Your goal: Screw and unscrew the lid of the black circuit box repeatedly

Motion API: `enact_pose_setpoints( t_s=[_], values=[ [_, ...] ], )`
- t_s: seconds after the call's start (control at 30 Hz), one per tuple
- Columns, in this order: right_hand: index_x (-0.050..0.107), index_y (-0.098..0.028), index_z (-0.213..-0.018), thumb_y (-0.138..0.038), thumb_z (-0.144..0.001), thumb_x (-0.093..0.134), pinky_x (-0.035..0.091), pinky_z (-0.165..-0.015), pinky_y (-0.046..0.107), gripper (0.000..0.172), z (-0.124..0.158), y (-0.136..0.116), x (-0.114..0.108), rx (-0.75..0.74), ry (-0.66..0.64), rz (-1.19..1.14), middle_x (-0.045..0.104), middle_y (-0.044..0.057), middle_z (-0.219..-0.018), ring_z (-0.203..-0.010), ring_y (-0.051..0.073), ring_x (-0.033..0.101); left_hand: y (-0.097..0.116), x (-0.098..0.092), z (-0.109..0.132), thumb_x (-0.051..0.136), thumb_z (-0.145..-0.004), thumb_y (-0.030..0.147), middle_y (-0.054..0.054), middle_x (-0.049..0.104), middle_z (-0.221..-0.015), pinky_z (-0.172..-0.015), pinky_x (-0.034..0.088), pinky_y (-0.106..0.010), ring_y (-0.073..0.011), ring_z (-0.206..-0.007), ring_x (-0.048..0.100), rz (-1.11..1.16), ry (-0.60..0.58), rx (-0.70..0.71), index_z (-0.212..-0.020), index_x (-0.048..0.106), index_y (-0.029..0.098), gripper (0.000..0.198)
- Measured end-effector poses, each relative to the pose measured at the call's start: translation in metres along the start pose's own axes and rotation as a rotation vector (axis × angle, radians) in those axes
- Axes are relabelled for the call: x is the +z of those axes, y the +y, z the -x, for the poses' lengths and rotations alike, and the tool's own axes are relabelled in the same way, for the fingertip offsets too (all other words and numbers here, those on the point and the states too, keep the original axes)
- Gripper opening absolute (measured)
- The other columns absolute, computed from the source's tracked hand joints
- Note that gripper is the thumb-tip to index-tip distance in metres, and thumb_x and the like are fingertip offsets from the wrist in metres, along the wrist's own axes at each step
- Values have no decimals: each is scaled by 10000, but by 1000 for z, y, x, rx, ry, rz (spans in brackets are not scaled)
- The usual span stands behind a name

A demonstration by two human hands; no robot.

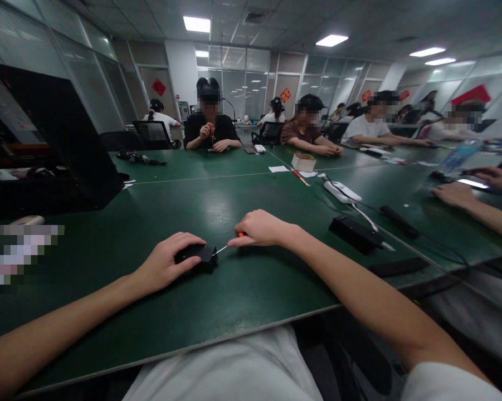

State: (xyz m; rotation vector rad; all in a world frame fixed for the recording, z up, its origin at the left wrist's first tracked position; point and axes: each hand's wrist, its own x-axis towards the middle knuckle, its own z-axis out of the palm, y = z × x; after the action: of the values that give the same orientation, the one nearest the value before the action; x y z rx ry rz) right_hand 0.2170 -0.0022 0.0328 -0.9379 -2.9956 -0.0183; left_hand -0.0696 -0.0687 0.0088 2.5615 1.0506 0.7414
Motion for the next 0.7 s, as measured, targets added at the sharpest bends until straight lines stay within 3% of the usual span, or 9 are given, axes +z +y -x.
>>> enact_pose_setpoints(
  t_s=[0.43, 0.7],
  values=[
    [679, -134, -928, -726, -966, 296, 199, -588, 282, 706, -7, -1, 9, 5, 25, 182, 710, 129, -901, -744, 205, 634, -2, 3, 2, 584, -977, 399, -86, 699, -1086, -893, 491, -369, -253, -1012, 629, -7, 5, 66, -1161, 641, 190, 283],
    [674, -147, -976, -716, -976, 270, 219, -606, 290, 698, -10, -5, 9, 21, -31, 141, 719, 134, -916, -764, 217, 644, 1, 1, 0, 649, -937, 439, -91, 708, -1134, -937, 491, -380, -264, -1058, 637, 30, -8, 65, -1182, 659, 198, 344]
  ],
)
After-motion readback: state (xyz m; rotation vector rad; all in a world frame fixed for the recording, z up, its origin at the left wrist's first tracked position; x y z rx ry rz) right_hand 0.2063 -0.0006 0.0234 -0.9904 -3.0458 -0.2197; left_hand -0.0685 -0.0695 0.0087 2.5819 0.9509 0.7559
